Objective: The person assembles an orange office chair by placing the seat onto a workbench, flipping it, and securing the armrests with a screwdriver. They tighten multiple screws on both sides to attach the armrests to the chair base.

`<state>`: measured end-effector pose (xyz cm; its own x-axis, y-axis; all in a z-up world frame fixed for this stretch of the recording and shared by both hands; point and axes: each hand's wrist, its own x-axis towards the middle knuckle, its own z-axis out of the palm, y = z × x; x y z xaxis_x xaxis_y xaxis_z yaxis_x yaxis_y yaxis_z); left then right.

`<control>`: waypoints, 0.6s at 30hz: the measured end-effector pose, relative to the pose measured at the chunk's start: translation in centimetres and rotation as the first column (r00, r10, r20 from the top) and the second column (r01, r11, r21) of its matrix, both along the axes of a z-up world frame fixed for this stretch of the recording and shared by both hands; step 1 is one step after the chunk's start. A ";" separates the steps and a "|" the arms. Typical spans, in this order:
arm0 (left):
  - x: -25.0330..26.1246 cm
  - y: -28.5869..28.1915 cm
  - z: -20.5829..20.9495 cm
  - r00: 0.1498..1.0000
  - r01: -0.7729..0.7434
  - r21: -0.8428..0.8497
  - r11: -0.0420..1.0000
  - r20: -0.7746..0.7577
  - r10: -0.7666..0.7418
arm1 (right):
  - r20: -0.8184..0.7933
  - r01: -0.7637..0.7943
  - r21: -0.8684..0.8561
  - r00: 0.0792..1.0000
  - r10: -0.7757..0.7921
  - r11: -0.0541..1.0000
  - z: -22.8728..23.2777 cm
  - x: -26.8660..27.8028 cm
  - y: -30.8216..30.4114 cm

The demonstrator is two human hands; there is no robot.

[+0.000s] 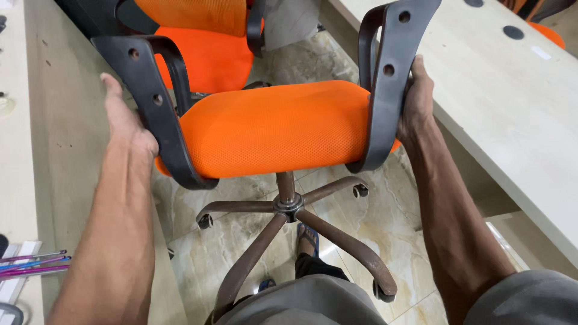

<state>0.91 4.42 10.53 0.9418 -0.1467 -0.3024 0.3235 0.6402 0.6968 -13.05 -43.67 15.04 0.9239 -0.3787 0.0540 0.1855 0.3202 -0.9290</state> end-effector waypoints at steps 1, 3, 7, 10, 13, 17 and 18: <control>1.1 -0.2 1.4 0.998 0.027 -0.016 1.000 0.057 -0.026 | 0.035 0.003 -0.039 0.999 -0.002 0.999 1.3 -0.3 -0.1; 3.4 -1.2 4.1 0.992 0.073 -0.050 0.996 0.110 -0.067 | 0.024 0.031 -0.043 0.999 -0.030 0.999 4.0 -0.6 -0.5; 7.8 -3.7 9.0 0.932 0.272 -0.153 0.950 0.287 -0.221 | 0.067 0.086 -0.003 0.994 -0.086 0.996 9.1 -1.7 -1.9; 11.3 -8.0 13.6 0.897 0.372 -0.205 0.905 0.331 -0.294 | 0.235 0.046 0.081 0.970 -0.064 0.996 13.1 -1.7 -4.1; 14.1 -12.3 16.8 0.932 0.275 -0.110 0.955 0.274 -0.237 | 0.286 0.076 0.058 0.954 -0.089 0.995 17.1 -1.6 -7.0; 18.4 -19.1 21.7 0.919 0.363 -0.165 0.917 0.226 -0.323 | 0.372 0.132 0.181 0.908 -0.192 0.975 21.2 -1.5 -11.7; 19.6 -21.1 22.5 0.908 0.383 -0.158 0.910 0.246 -0.339 | 0.370 0.177 0.198 0.897 -0.241 0.964 21.9 -1.3 -13.1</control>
<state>20.55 -16.66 33.02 0.8503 -0.5252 -0.0339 0.4201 0.6386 0.6447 -14.37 -56.79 36.90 0.7404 -0.5934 0.3156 0.5985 0.3683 -0.7114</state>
